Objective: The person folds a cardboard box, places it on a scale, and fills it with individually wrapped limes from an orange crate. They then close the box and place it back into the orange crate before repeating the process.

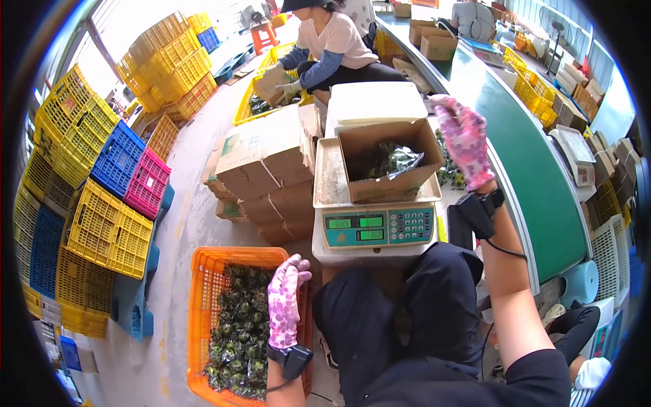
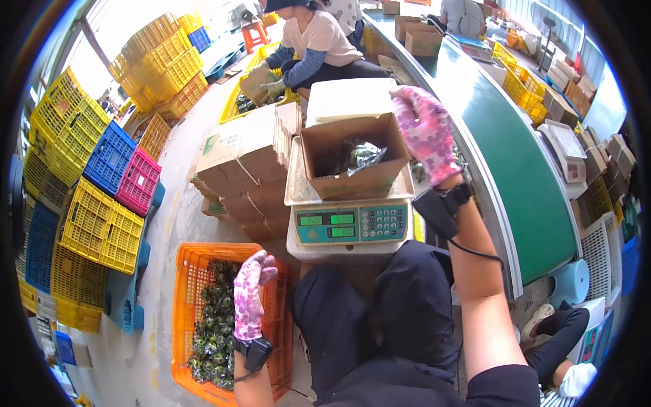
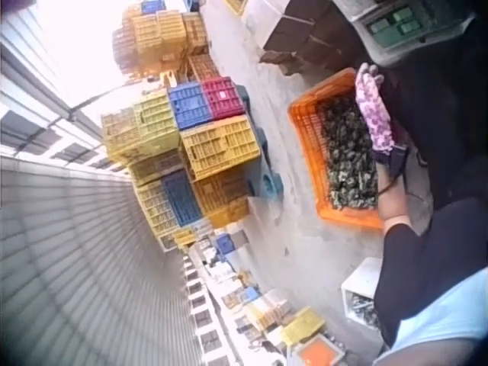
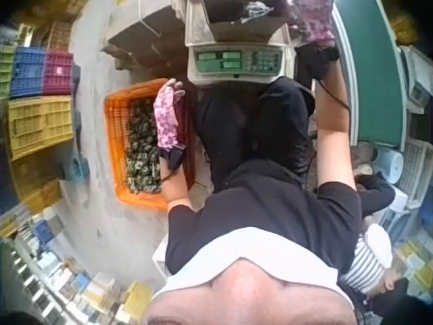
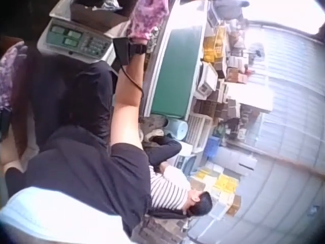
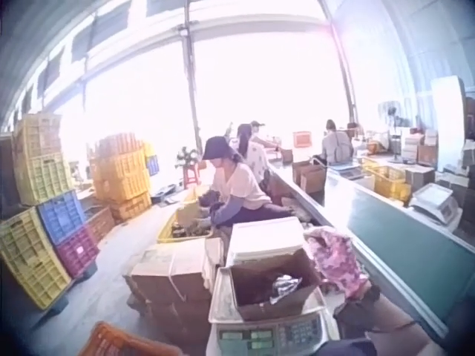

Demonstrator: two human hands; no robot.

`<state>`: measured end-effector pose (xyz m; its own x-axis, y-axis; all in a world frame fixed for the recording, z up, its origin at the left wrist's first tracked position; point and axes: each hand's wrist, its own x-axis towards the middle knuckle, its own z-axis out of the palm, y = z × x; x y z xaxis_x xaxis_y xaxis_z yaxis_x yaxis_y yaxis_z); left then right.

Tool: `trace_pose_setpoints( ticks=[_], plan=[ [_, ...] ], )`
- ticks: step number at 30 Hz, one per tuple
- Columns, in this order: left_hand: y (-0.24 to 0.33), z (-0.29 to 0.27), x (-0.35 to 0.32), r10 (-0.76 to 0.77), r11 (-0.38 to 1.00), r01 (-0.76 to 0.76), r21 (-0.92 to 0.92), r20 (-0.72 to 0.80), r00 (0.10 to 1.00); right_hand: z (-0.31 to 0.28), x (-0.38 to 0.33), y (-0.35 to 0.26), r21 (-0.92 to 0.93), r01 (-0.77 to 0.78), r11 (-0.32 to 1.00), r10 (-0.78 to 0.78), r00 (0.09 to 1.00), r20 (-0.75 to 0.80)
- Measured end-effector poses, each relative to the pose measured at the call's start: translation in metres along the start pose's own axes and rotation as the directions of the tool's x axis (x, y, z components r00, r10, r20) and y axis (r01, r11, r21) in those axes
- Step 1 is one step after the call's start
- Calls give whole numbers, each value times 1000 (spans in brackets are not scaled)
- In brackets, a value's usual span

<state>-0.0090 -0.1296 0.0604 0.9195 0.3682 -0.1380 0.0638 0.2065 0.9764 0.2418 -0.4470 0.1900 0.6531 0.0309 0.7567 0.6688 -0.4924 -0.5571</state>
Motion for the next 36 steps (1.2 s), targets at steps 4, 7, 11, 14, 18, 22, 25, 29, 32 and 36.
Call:
trace_pose_setpoints(
  ticks=[4,7,11,14,18,22,25,29,32,36],
  plan=[
    [17,20,22,75,997,-76,-23,-18,997,-33,3,1,-48,-55,997,63,981,183],
    [35,38,44,85,994,-89,-64,-62,994,-37,11,-5,-127,19,992,33,915,401],
    [47,77,86,364,929,-362,-74,2,932,-11,19,-30,-450,154,879,181,767,616],
    [52,110,120,471,859,-498,119,197,860,24,12,-27,-450,293,844,198,610,768],
    [38,154,151,556,597,-680,426,391,733,37,21,-18,-307,210,928,165,508,845],
    [26,171,155,605,588,-702,401,357,711,47,15,-17,-203,379,903,-128,688,714],
    [9,153,165,710,110,-770,628,493,504,74,27,-18,-365,613,701,31,485,874],
    [12,157,165,641,256,-717,648,442,628,89,21,9,-255,602,757,25,363,931],
    [28,165,143,343,626,-499,600,362,866,90,18,23,-391,625,676,201,354,913],
    [26,154,139,577,403,-711,576,443,686,77,42,-1,-402,717,569,371,213,904]
  ],
)
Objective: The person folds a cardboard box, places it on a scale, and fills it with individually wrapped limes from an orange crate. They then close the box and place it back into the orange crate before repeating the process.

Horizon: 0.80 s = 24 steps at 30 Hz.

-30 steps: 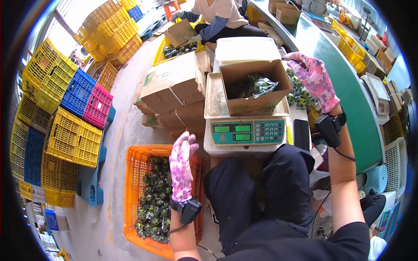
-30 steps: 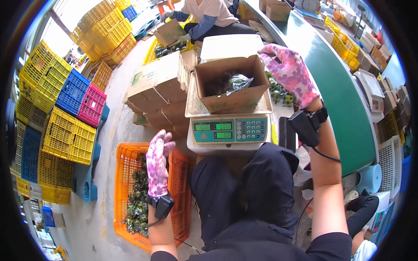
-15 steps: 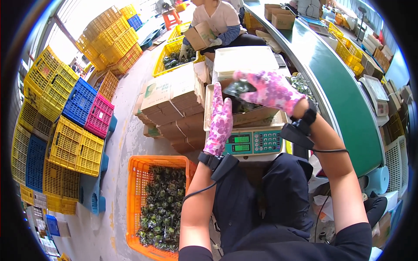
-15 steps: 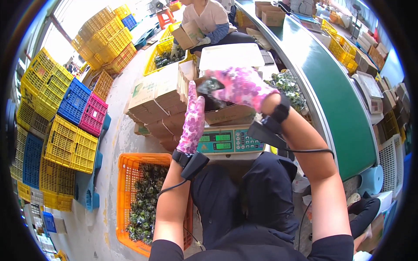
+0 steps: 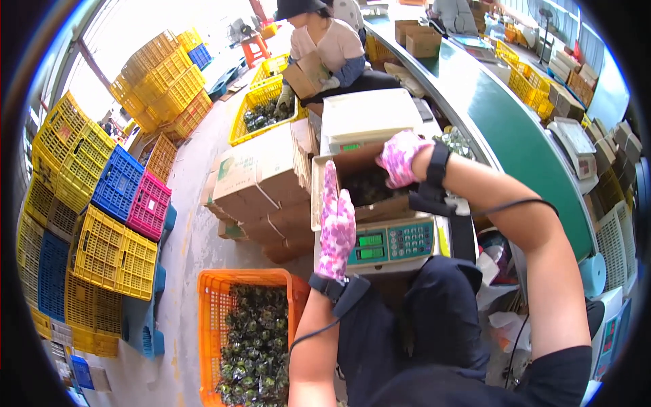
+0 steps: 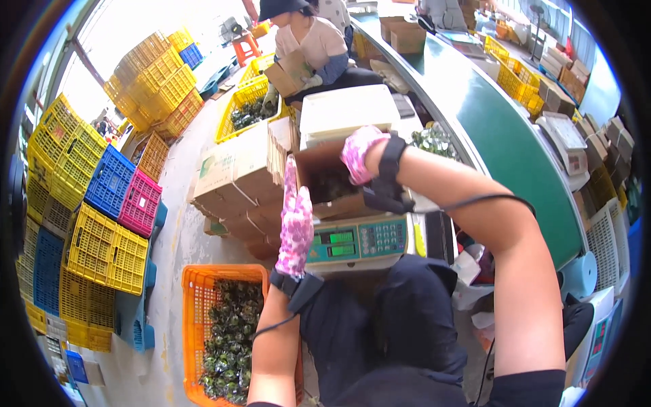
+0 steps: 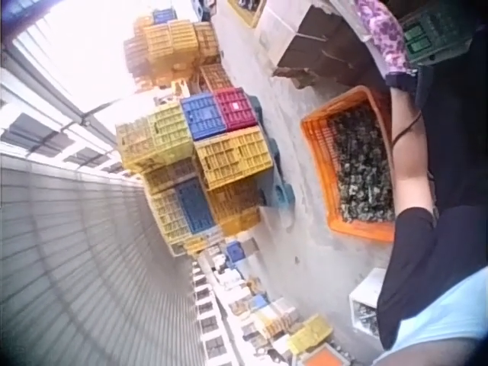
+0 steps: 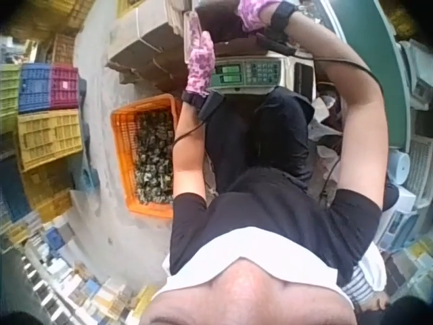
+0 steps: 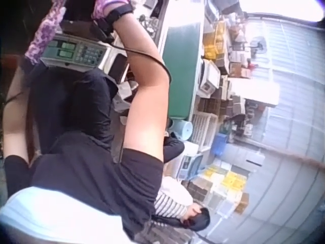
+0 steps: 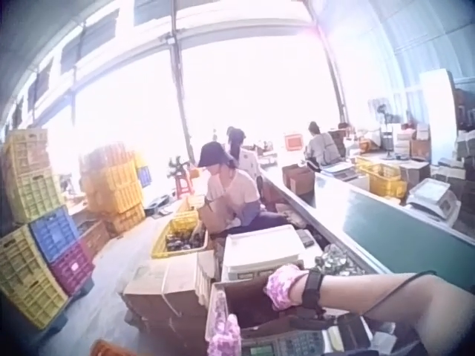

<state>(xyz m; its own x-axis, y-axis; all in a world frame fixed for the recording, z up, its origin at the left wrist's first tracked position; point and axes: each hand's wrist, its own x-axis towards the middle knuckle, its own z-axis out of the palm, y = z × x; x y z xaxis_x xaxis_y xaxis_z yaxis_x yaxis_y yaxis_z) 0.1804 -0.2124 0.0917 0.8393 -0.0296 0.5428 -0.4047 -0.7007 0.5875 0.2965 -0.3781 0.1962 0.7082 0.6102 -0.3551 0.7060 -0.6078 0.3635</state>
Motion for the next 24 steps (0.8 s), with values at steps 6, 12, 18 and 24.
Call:
trace_pose_setpoints(
  ticks=[6,12,18,24],
  plan=[
    [-3,11,-27,103,477,-166,863,133,986,44,-22,9,228,106,968,-42,963,-268],
    [15,10,-31,-137,969,101,-226,-151,979,36,-55,5,210,253,944,-175,927,-331],
    [12,6,-18,-232,864,160,-478,-95,968,24,-69,11,279,212,937,-140,957,-255],
    [5,-12,32,-218,689,82,-720,-98,971,15,-96,26,545,331,770,-75,896,-438]
  ],
)
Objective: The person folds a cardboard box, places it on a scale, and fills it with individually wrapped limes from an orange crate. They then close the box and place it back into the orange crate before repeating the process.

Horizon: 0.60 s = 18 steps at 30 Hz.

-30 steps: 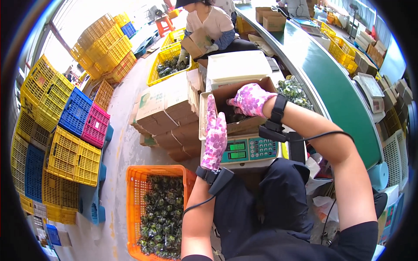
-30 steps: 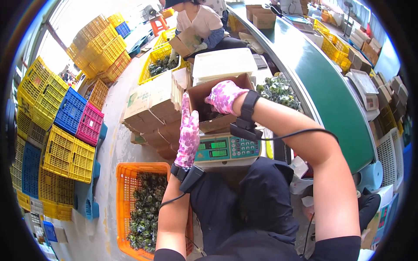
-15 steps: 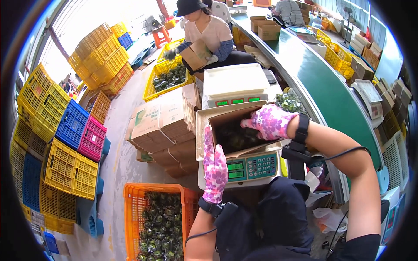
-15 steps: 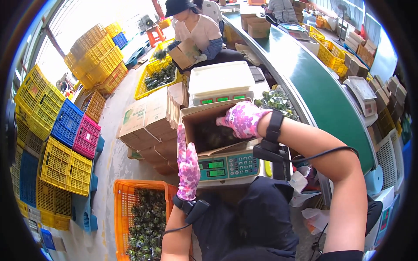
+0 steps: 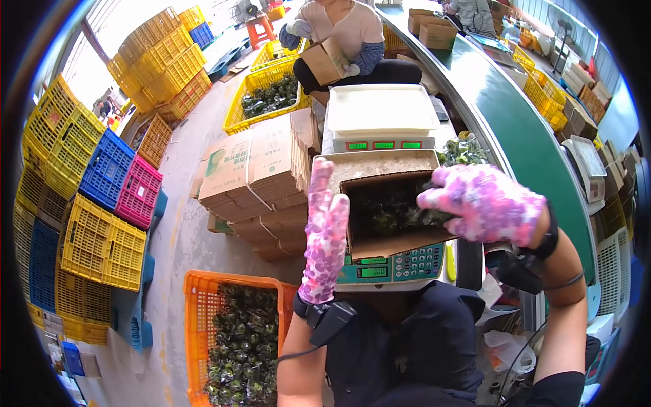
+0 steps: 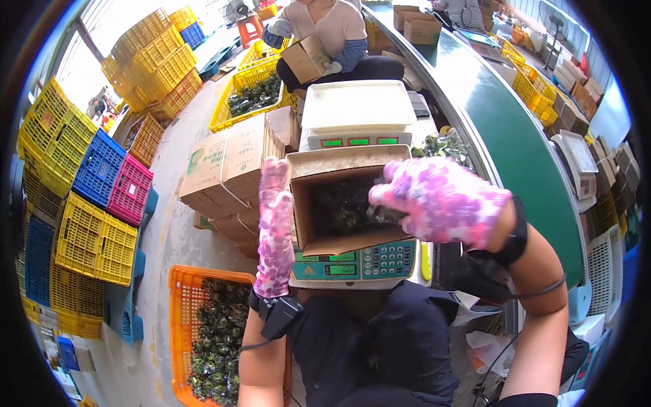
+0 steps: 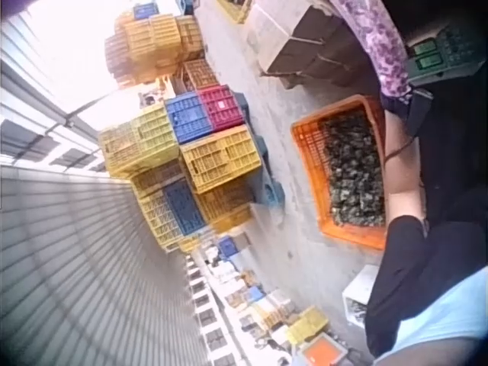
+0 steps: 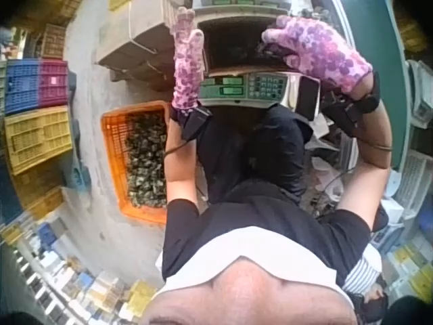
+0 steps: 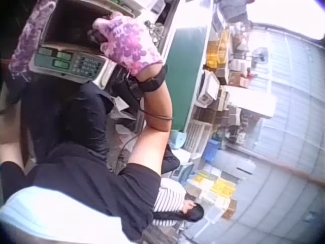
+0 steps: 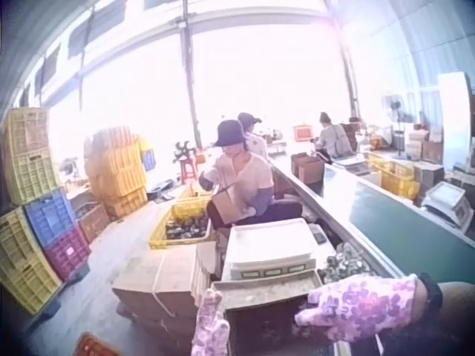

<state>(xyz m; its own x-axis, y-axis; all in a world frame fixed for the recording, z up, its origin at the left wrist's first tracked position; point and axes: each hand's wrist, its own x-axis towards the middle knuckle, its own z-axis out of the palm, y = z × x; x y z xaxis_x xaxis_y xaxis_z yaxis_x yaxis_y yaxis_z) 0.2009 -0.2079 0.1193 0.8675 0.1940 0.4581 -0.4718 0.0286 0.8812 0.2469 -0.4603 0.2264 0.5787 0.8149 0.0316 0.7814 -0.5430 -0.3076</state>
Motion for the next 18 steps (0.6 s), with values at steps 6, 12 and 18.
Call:
trace_pose_setpoints(
  ticks=[6,12,18],
  plan=[
    [-6,6,-11,-91,991,85,106,57,994,-45,-13,-10,-229,22,973,-131,872,-472],
    [-8,0,-8,-56,985,43,164,78,995,-14,25,-25,-123,266,956,-286,936,-203],
    [-13,6,6,41,956,-70,283,109,993,61,45,40,-443,176,879,-52,959,278]
  ],
)
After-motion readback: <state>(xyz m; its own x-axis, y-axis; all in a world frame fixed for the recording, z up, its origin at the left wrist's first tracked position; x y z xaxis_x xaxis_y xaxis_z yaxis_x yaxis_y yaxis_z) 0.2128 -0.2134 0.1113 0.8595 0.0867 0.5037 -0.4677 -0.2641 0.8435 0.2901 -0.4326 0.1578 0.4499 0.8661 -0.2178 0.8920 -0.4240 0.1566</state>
